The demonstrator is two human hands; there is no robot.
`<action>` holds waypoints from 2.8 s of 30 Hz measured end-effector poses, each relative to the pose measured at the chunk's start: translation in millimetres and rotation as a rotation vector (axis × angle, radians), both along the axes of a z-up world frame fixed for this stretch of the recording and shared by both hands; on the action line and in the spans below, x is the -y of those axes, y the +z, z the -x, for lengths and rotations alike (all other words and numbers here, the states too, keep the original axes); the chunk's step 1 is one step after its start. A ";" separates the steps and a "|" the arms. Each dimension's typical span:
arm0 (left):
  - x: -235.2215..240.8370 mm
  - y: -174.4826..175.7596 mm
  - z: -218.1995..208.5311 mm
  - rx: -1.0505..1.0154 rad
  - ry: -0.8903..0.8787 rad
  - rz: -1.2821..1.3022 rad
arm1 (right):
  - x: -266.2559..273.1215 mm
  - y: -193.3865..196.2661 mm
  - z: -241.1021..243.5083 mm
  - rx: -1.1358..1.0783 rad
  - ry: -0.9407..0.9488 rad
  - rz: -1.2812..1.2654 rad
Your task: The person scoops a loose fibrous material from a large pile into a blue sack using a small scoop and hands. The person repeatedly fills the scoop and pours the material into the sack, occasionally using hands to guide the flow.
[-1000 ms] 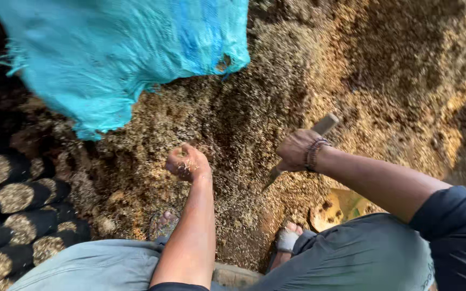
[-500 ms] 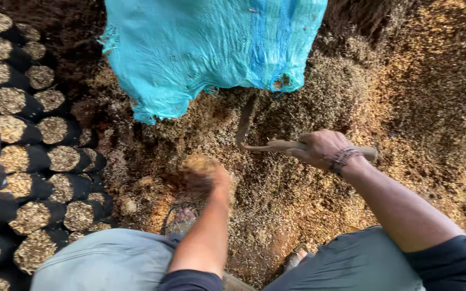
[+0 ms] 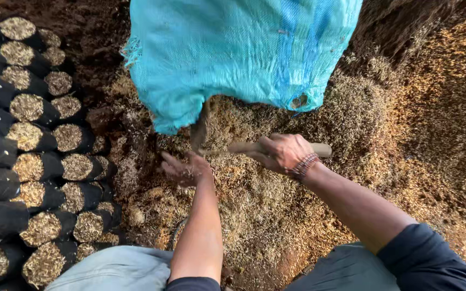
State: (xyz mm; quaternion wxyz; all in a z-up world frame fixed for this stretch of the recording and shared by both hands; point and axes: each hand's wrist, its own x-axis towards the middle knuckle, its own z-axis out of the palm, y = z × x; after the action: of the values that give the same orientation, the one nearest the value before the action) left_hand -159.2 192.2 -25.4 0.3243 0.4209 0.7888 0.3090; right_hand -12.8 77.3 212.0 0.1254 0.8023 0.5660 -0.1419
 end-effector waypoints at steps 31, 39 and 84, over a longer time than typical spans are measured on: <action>85.3 113.7 -64.9 0.754 -0.470 0.022 | 175.1 32.5 12.9 0.078 -0.352 0.308; 76.1 193.8 -35.2 0.958 -0.534 -0.323 | 166.4 -64.6 121.3 0.020 0.234 0.416; 264.6 5.9 -201.9 0.670 -0.673 1.048 | 280.5 -58.7 -106.4 -0.542 -1.852 -0.945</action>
State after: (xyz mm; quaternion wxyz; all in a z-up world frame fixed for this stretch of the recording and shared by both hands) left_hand 42.7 -72.3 -19.5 0.7876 0.3123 0.5185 -0.1156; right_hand 93.6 -203.2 153.3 -0.4836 0.8282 -0.2558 -0.1218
